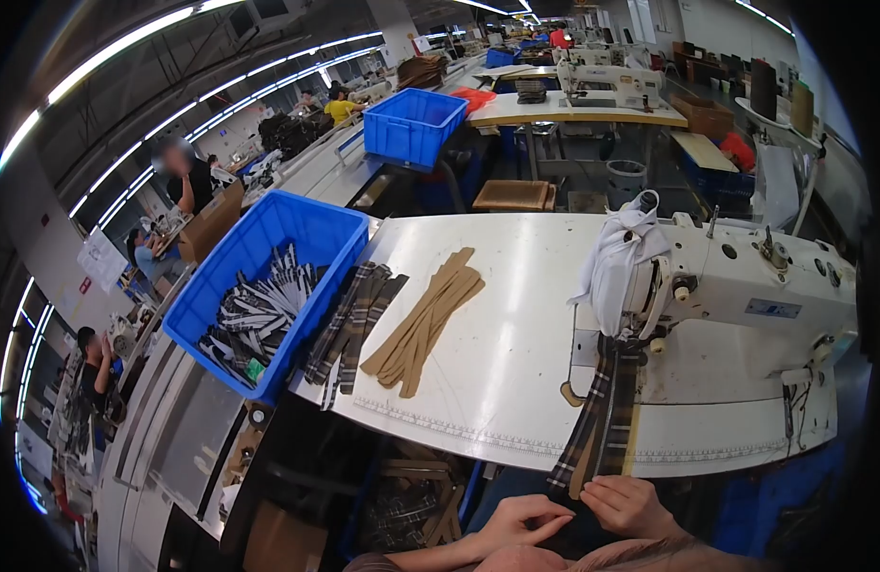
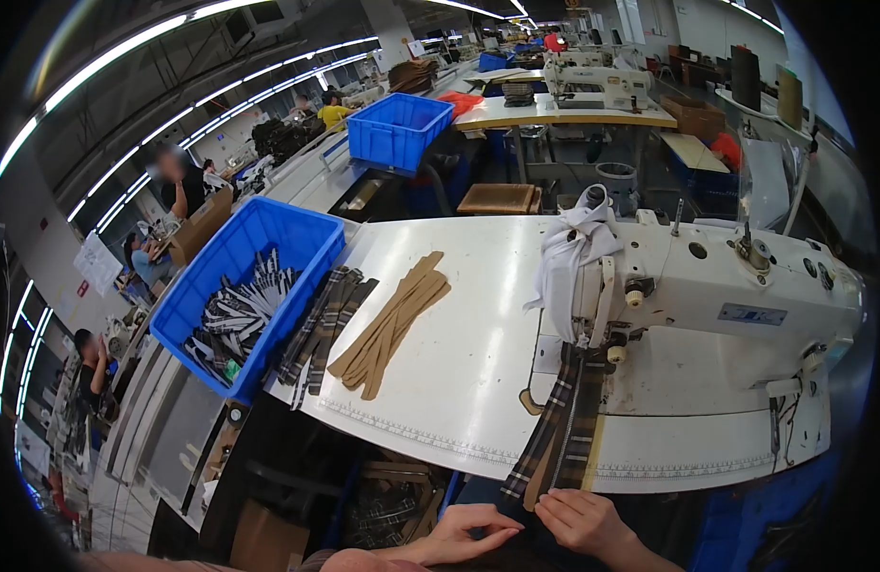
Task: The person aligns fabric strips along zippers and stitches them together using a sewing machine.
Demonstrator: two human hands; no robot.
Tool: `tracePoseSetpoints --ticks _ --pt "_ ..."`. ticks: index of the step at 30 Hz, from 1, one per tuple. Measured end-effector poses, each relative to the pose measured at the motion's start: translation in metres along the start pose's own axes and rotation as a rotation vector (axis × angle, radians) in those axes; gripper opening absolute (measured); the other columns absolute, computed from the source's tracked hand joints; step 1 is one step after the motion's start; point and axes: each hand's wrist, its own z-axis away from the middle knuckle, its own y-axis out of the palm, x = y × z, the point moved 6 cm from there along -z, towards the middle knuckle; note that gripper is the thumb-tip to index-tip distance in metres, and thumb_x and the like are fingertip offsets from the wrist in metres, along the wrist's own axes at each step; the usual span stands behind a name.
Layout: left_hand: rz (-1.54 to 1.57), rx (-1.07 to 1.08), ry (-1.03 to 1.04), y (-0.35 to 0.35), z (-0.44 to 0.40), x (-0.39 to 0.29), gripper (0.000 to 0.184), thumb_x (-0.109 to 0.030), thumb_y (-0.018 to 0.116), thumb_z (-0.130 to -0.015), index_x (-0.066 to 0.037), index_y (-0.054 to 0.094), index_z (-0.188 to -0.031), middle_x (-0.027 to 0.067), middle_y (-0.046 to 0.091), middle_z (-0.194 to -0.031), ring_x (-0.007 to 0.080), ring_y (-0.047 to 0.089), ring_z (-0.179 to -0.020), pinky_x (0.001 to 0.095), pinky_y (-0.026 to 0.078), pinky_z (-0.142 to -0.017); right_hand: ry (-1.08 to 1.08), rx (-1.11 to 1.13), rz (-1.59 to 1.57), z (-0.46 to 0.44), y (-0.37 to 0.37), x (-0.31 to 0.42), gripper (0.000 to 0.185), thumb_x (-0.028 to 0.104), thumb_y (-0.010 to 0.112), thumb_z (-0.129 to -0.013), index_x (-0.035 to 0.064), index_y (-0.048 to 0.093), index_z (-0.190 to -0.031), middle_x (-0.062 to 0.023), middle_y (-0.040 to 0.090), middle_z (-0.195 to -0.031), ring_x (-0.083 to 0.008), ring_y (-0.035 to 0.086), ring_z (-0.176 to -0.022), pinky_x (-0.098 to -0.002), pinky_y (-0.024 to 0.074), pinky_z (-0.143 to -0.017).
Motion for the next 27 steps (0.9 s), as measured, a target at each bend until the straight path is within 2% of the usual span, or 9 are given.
tracePoseSetpoints --ticks 1,2,4,5,7,14,16,19,27 --pt "-0.147 -0.040 0.199 -0.008 -0.001 -0.004 0.028 -0.016 0.072 -0.083 -0.009 0.069 -0.110 0.0067 0.066 -0.088 0.0164 0.061 -0.077 0.0284 0.049 -0.070 -0.001 -0.001 0.005 0.000 0.000 0.001 0.018 0.008 0.067 -0.068 0.0054 0.069 -0.086 -0.0035 0.068 -0.089 -0.0178 0.067 -0.087 -0.0287 0.0565 -0.074" --pt "-0.149 -0.043 0.198 -0.012 -0.008 -0.004 0.028 -0.016 0.072 -0.083 -0.009 0.069 -0.110 0.0067 0.066 -0.088 0.0164 0.061 -0.077 0.0284 0.049 -0.070 -0.003 -0.002 0.003 0.000 0.001 0.001 0.018 0.008 0.067 -0.068 0.0054 0.069 -0.086 -0.0035 0.068 -0.089 -0.0178 0.067 -0.087 -0.0287 0.0565 -0.074" --pt "-0.591 -0.063 0.491 -0.014 -0.023 -0.026 0.042 -0.013 0.072 -0.081 -0.011 0.062 -0.122 0.0081 0.061 -0.115 0.0222 0.058 -0.104 0.0360 0.048 -0.089 -0.003 -0.006 0.021 0.000 0.001 0.001 0.018 0.008 0.067 -0.068 0.0055 0.069 -0.086 -0.0034 0.068 -0.089 -0.0177 0.067 -0.087 -0.0288 0.0565 -0.073" --pt "-0.589 -0.064 0.494 -0.014 -0.026 -0.024 0.042 -0.013 0.072 -0.081 -0.011 0.062 -0.122 0.0081 0.061 -0.115 0.0222 0.058 -0.104 0.0360 0.048 -0.089 -0.003 -0.004 0.024 0.000 0.000 0.001 0.018 0.008 0.067 -0.068 0.0055 0.069 -0.086 -0.0034 0.068 -0.089 -0.0177 0.067 -0.087 -0.0288 0.0565 -0.073" --pt "-0.807 0.049 0.417 -0.007 -0.032 -0.011 0.054 -0.011 0.071 -0.079 -0.012 0.055 -0.130 0.0084 0.050 -0.133 0.0237 0.046 -0.126 0.0416 0.041 -0.103 -0.003 -0.008 0.020 -0.001 -0.001 0.002 0.017 0.008 0.067 -0.068 0.0056 0.070 -0.085 -0.0034 0.068 -0.089 -0.0177 0.067 -0.087 -0.0289 0.0564 -0.074" --pt "-0.646 -0.068 0.587 -0.013 -0.032 0.005 0.040 -0.006 0.068 -0.077 -0.008 0.063 -0.117 0.0110 0.062 -0.116 0.0272 0.057 -0.113 0.0392 0.046 -0.096 -0.002 0.001 0.019 -0.002 -0.002 0.002 0.017 0.008 0.067 -0.068 0.0058 0.069 -0.084 -0.0036 0.068 -0.089 -0.0180 0.067 -0.087 -0.0287 0.0563 -0.074" --pt "-0.418 -0.183 0.532 -0.017 -0.030 0.009 0.032 -0.003 0.069 -0.075 -0.005 0.067 -0.108 0.0090 0.067 -0.100 0.0264 0.063 -0.097 0.0365 0.050 -0.087 -0.002 -0.016 0.017 -0.002 -0.002 0.002 0.015 0.008 0.067 -0.068 0.0057 0.069 -0.083 -0.0037 0.068 -0.089 -0.0179 0.067 -0.087 -0.0286 0.0562 -0.073" --pt "-0.376 -0.219 0.616 -0.015 -0.030 -0.001 0.027 0.000 0.072 -0.071 -0.003 0.069 -0.098 0.0070 0.067 -0.096 0.0237 0.065 -0.090 0.0332 0.052 -0.075 -0.010 -0.027 0.045 -0.003 -0.004 0.004 0.014 0.008 0.067 -0.069 0.0055 0.069 -0.083 -0.0037 0.068 -0.088 -0.0175 0.067 -0.085 -0.0285 0.0560 -0.072" --pt "-0.529 -0.031 0.661 0.003 -0.034 -0.009 0.029 0.001 0.068 -0.072 -0.001 0.065 -0.101 0.0075 0.065 -0.097 0.0243 0.063 -0.094 0.0351 0.051 -0.081 0.001 -0.055 0.062 -0.002 -0.003 0.006 0.014 0.008 0.068 -0.069 0.0054 0.069 -0.083 -0.0034 0.066 -0.087 -0.0172 0.066 -0.083 -0.0285 0.0555 -0.072"
